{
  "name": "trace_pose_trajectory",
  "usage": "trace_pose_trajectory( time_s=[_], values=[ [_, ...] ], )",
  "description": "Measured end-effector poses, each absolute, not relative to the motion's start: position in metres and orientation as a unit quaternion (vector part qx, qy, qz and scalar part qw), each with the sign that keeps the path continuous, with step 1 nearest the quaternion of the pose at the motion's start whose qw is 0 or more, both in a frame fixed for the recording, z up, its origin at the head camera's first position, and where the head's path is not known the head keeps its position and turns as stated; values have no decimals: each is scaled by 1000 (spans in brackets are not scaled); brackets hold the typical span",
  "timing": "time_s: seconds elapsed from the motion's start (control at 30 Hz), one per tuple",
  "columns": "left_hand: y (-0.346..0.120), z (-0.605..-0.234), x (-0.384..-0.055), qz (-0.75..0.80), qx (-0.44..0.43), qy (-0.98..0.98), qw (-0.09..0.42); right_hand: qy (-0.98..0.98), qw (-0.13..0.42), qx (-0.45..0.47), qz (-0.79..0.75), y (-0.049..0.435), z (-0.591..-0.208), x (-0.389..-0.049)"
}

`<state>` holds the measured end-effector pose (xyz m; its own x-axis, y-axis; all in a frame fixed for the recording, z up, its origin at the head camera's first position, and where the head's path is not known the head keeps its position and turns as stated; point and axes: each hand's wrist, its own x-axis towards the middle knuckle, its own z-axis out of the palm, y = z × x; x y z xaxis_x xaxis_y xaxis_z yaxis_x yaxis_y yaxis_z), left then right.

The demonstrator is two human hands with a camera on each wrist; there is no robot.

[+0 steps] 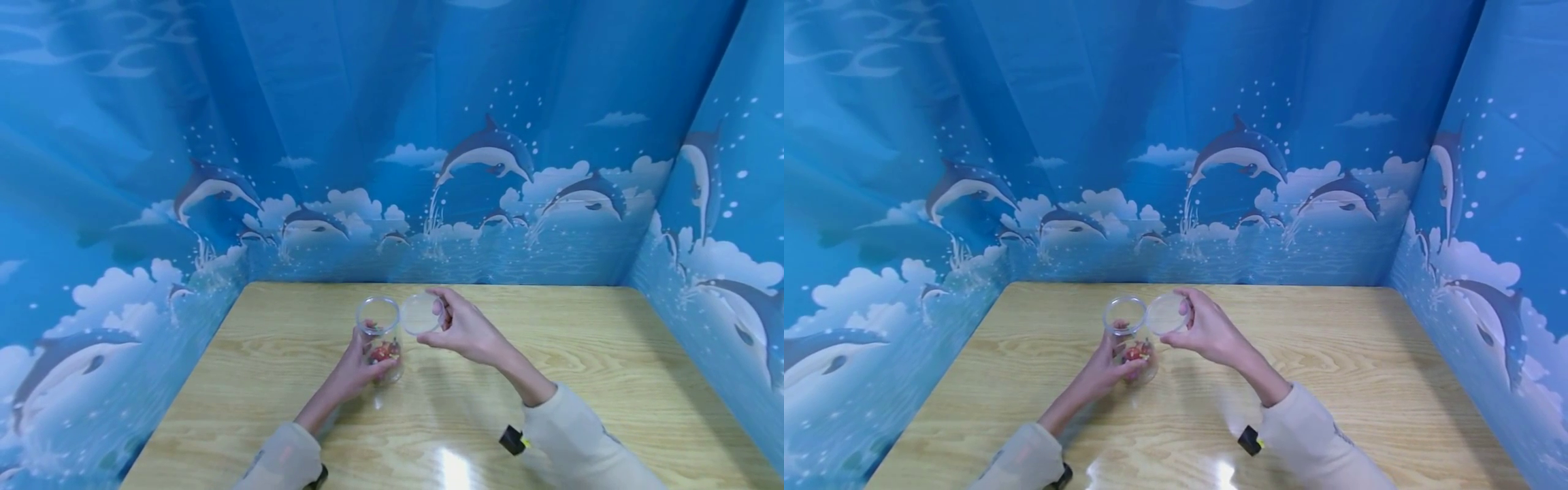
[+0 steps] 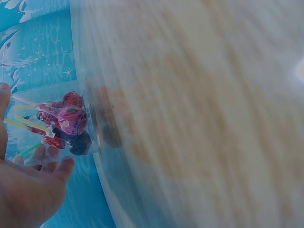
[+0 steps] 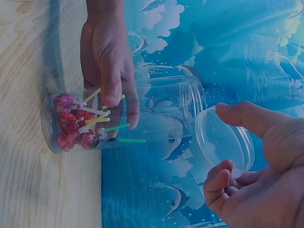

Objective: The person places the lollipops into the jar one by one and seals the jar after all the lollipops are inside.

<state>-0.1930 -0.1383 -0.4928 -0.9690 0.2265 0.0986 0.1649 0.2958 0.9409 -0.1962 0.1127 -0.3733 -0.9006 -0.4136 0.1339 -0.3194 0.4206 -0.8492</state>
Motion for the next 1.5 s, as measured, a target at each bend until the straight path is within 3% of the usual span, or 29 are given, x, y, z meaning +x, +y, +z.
trace_pose_trajectory(
  time_s=[0.3, 0.57, 0.8, 1.5],
  values=[
    [-138, -492, -192, 596, 125, 793, 25, 813, 59, -211, -540, 111, -377, -197],
    [-137, -493, -192, 600, 127, 789, 23, 801, 26, -227, -553, 107, -382, -204],
    [-138, -492, -191, 594, 135, 792, 29, 744, 52, -269, -610, 98, -384, -209],
    [-138, -492, -190, 585, 127, 800, 22, 795, -50, -286, -532, 57, -392, -211]
  ],
)
